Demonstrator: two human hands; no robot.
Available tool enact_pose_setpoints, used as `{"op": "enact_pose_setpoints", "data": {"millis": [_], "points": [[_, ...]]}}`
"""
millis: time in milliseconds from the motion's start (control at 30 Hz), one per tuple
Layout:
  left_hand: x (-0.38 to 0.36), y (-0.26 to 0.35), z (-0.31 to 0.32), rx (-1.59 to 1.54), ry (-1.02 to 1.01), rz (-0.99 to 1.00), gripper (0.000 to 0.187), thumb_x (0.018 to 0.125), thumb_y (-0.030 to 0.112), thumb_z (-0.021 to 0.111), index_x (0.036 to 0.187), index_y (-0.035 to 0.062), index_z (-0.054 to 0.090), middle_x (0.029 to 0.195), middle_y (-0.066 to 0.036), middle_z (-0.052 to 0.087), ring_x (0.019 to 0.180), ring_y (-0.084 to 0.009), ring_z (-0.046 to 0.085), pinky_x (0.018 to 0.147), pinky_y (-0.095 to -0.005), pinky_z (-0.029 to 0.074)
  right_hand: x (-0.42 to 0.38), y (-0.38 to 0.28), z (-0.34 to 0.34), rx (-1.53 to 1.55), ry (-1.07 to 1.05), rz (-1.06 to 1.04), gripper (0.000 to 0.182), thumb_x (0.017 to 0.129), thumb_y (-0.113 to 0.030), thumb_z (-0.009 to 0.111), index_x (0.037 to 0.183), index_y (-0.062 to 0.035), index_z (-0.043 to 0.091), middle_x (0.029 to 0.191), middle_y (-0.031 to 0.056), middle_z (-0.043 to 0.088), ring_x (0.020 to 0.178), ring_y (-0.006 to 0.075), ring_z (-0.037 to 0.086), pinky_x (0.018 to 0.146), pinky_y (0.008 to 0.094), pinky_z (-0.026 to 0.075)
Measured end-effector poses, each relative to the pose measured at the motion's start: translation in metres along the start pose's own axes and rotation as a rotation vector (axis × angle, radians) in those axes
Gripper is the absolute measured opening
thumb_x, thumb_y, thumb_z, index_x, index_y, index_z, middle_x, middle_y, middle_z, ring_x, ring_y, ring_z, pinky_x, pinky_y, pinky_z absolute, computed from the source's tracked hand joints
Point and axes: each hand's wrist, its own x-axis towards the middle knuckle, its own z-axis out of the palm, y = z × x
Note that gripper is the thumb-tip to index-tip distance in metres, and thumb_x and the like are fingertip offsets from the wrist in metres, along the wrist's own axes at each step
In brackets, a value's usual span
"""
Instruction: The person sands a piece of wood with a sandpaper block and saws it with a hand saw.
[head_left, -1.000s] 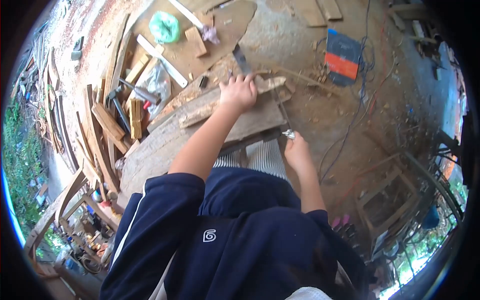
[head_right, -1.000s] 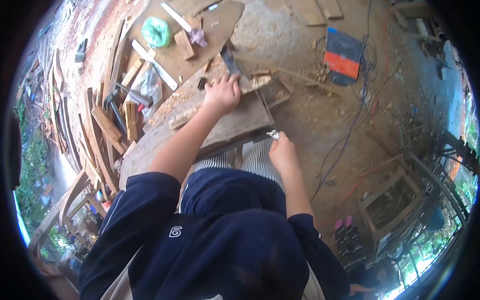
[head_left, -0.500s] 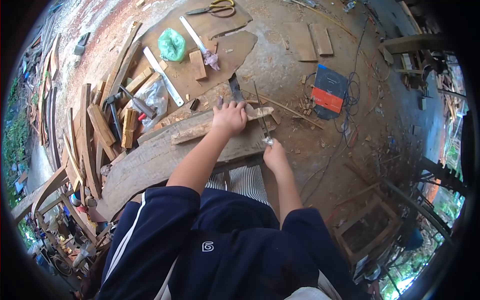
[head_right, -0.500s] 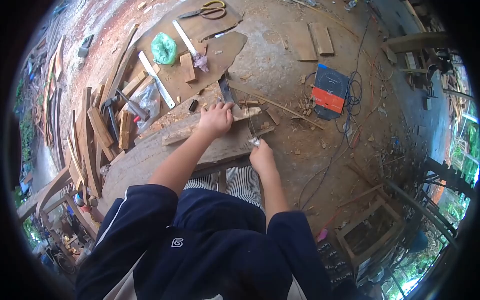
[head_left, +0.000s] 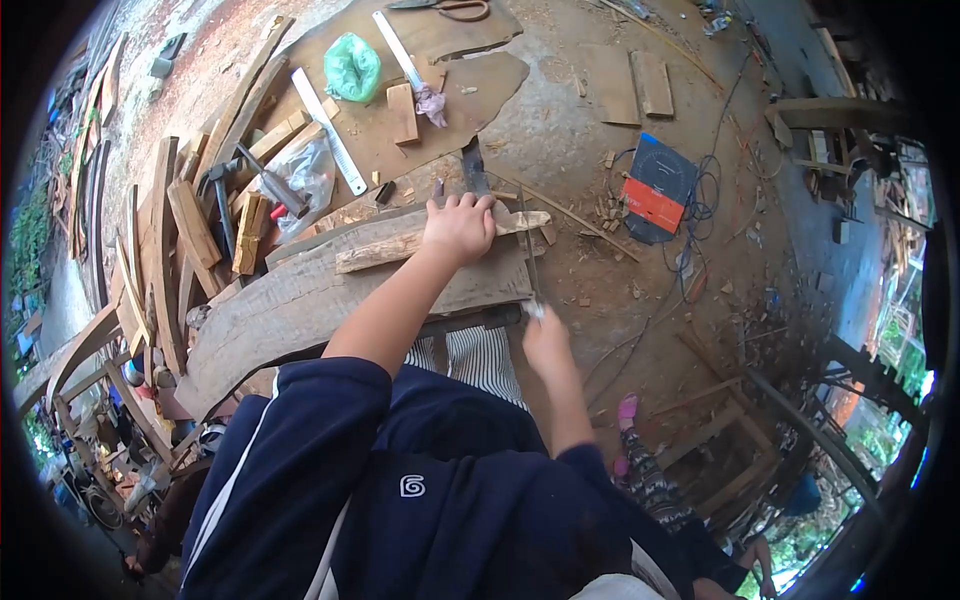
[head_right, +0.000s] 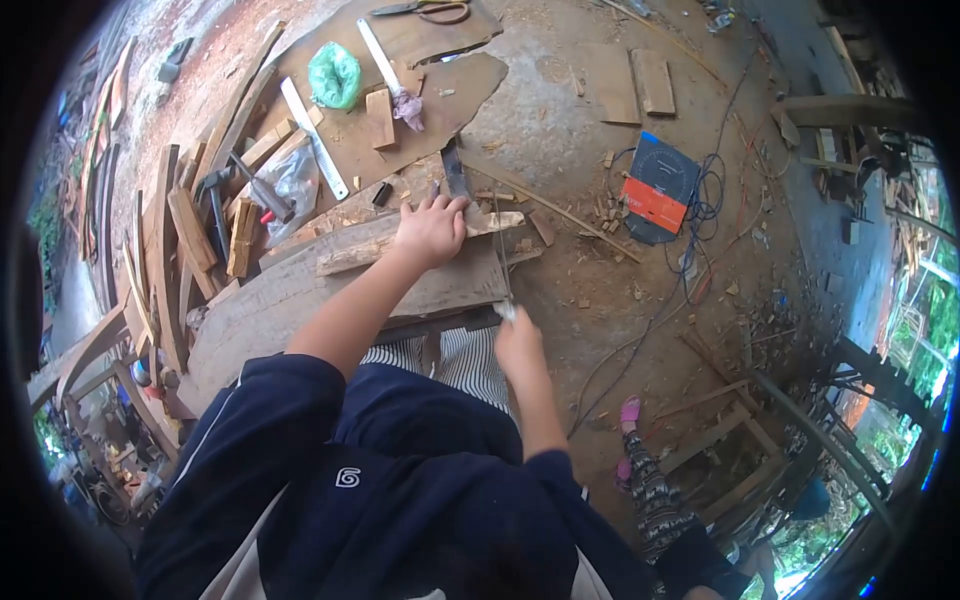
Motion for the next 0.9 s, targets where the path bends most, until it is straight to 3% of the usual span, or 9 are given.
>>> {"op": "enact_pose_setpoints", "data": {"millis": [67,167,233,400,533,600,667,767,900], "points": [[-0.002,0.002,-0.001,0.002,0.006,-0.004,0.040,0.098,0.032,0.037,0.130,0.0176,0.055,0.124,-0.009,0.060,0.119,-0.0283,0.055,0.100,-0.0610,0.035,-0.029,0.009,-0.011,-0.029,0.045,-0.089,0.025,0.094,-0.013,0.046,0.113,-0.0001,0.058,0.099,0.0337,0.064,0.100,0.0515,0.059,0.083,0.0528,0.050],[0.000,0.004,-0.004,-0.024,-0.035,-0.019,0.041,0.098,0.032,0.037,0.131,0.0176,0.055,0.124,-0.010,0.060,0.120,-0.0286,0.055,0.107,-0.0626,0.030,0.045,-0.016,0.001,-0.010,0.018,-0.084,0.026,0.095,-0.012,0.045,0.113,-0.0007,0.059,0.098,0.0332,0.064,0.101,0.0501,0.061,0.083,0.0519,0.051],[-0.003,0.004,-0.005,-0.020,-0.020,-0.017,0.041,0.098,0.032,0.036,0.132,0.0179,0.055,0.124,-0.009,0.060,0.121,-0.0283,0.055,0.111,-0.0633,0.025,0.047,-0.015,0.006,-0.035,-0.008,-0.077,0.025,0.095,-0.011,0.045,0.113,-0.0011,0.060,0.097,0.0330,0.064,0.101,0.0497,0.062,0.083,0.0521,0.051],[0.001,0.002,-0.008,-0.038,-0.037,-0.034,0.042,0.099,0.032,0.035,0.132,0.0176,0.055,0.124,-0.009,0.061,0.120,-0.0277,0.055,0.111,-0.0641,0.025,-0.024,0.024,-0.001,-0.071,0.071,-0.151,0.023,0.096,-0.012,0.044,0.107,0.0007,0.059,0.099,0.0328,0.064,0.100,0.0502,0.061,0.082,0.0523,0.050],[-0.005,0.005,-0.007,-0.041,-0.041,-0.032,0.042,0.099,0.032,0.034,0.133,0.0173,0.055,0.124,-0.010,0.060,0.120,-0.0277,0.055,0.111,-0.0639,0.024,0.059,-0.030,0.000,-0.091,0.002,-0.084,0.024,0.096,-0.014,0.047,0.108,0.0021,0.058,0.099,0.0324,0.064,0.101,0.0497,0.060,0.082,0.0535,0.050],[-0.005,0.002,-0.007,-0.031,-0.033,-0.017,0.042,0.099,0.032,0.034,0.132,0.0171,0.055,0.125,-0.010,0.060,0.120,-0.0282,0.055,0.112,-0.0634,0.024,0.048,-0.026,0.003,-0.078,-0.001,-0.051,0.023,0.096,-0.015,0.047,0.108,0.0021,0.058,0.100,0.0322,0.064,0.101,0.0497,0.060,0.083,0.0539,0.050],[-0.002,0.003,-0.010,-0.009,-0.119,-0.017,0.044,0.099,0.032,0.034,0.137,0.0183,0.051,0.135,-0.012,0.056,0.135,-0.0343,0.045,0.105,-0.0642,0.032,0.020,-0.014,0.002,-0.066,0.006,-0.012,0.023,0.096,-0.015,0.048,0.108,0.0020,0.058,0.100,0.0320,0.064,0.101,0.0496,0.060,0.083,0.0542,0.049],[-0.002,0.004,-0.010,0.000,-0.114,-0.015,0.045,0.099,0.032,0.034,0.138,0.0184,0.051,0.135,-0.012,0.056,0.135,-0.0335,0.045,0.106,-0.0638,0.031,-0.024,0.005,-0.005,-0.088,0.023,0.015,0.021,0.095,-0.015,0.049,0.106,0.0007,0.058,0.102,0.0315,0.064,0.102,0.0496,0.060,0.086,0.0547,0.049],[-0.001,0.005,-0.012,0.012,-0.131,-0.016,0.044,0.099,0.032,0.034,0.138,0.0186,0.051,0.135,-0.011,0.056,0.135,-0.0318,0.046,0.107,-0.0632,0.031,0.028,-0.015,-0.010,-0.063,-0.029,0.002,0.023,0.095,-0.015,0.049,0.109,0.0007,0.058,0.102,0.0311,0.065,0.103,0.0487,0.061,0.086,0.0534,0.050]]}}
